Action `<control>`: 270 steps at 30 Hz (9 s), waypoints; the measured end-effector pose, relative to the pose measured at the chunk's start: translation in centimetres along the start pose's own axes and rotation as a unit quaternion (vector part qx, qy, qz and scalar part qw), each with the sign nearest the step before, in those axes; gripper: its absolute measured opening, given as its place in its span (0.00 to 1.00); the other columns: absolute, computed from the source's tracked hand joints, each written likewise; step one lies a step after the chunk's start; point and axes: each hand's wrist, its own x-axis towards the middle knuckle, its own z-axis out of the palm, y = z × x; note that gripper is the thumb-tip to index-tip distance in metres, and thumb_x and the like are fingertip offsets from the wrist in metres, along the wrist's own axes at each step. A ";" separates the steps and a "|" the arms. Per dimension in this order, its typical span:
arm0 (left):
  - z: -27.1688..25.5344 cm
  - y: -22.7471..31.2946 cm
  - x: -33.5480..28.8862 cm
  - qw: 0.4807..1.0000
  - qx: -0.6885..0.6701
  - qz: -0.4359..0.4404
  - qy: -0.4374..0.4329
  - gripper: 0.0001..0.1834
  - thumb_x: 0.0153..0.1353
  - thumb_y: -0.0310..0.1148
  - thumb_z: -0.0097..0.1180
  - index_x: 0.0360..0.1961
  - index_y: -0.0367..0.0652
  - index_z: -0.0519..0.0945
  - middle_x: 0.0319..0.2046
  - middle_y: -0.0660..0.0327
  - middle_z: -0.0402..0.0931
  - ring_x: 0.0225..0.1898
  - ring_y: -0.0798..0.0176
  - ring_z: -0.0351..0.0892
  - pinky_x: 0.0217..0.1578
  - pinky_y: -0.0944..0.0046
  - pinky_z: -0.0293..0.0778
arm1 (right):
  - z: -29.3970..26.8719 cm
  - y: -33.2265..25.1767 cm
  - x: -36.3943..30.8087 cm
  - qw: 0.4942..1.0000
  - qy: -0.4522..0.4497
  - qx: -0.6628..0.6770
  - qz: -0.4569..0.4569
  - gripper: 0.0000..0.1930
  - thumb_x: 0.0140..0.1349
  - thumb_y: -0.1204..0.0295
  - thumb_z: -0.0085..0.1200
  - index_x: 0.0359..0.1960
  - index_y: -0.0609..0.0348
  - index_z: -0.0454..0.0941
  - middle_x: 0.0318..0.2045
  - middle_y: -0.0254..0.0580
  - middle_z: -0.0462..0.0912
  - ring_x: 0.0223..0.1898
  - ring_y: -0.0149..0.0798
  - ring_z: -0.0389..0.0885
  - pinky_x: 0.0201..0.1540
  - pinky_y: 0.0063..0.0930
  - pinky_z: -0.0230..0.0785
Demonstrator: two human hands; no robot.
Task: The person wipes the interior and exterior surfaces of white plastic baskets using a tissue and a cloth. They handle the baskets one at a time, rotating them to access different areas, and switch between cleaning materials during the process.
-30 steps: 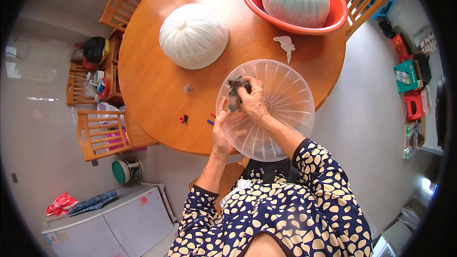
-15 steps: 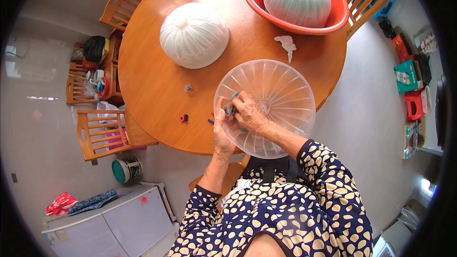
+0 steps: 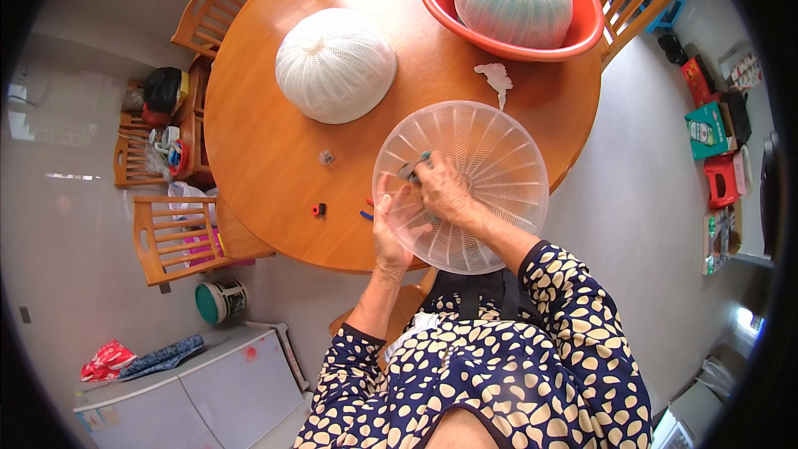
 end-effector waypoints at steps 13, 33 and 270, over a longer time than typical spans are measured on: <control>0.4 -0.9 0.1 0.999 0.001 0.028 0.035 0.33 0.64 0.55 0.45 0.68 0.66 0.54 0.58 0.57 0.64 0.55 0.50 0.70 0.41 0.47 0.79 | 2.6 -1.2 2.3 0.806 0.068 0.552 0.203 0.12 0.57 0.73 0.56 0.42 0.63 0.76 0.28 0.39 0.80 0.27 0.30 0.77 0.31 0.25 0.73; -1.7 -1.0 1.3 0.999 -0.040 0.020 -0.029 0.27 0.69 0.42 0.39 0.67 0.49 0.57 0.59 0.58 0.65 0.58 0.58 0.69 0.54 0.54 0.71 | 0.3 -2.8 0.6 0.970 0.075 0.172 -0.157 0.11 0.49 0.77 0.56 0.37 0.59 0.77 0.44 0.46 0.70 0.48 0.49 0.71 0.48 0.36 0.70; 20.5 10.3 20.7 0.817 0.422 0.393 0.001 0.31 0.61 0.33 0.56 0.63 0.35 0.61 0.62 0.51 0.58 0.64 0.52 0.57 0.62 0.54 0.56 | -28.6 17.1 12.5 0.914 0.386 0.084 0.092 0.19 0.64 0.70 0.53 0.53 0.67 0.72 0.53 0.54 0.71 0.53 0.48 0.73 0.49 0.33 0.72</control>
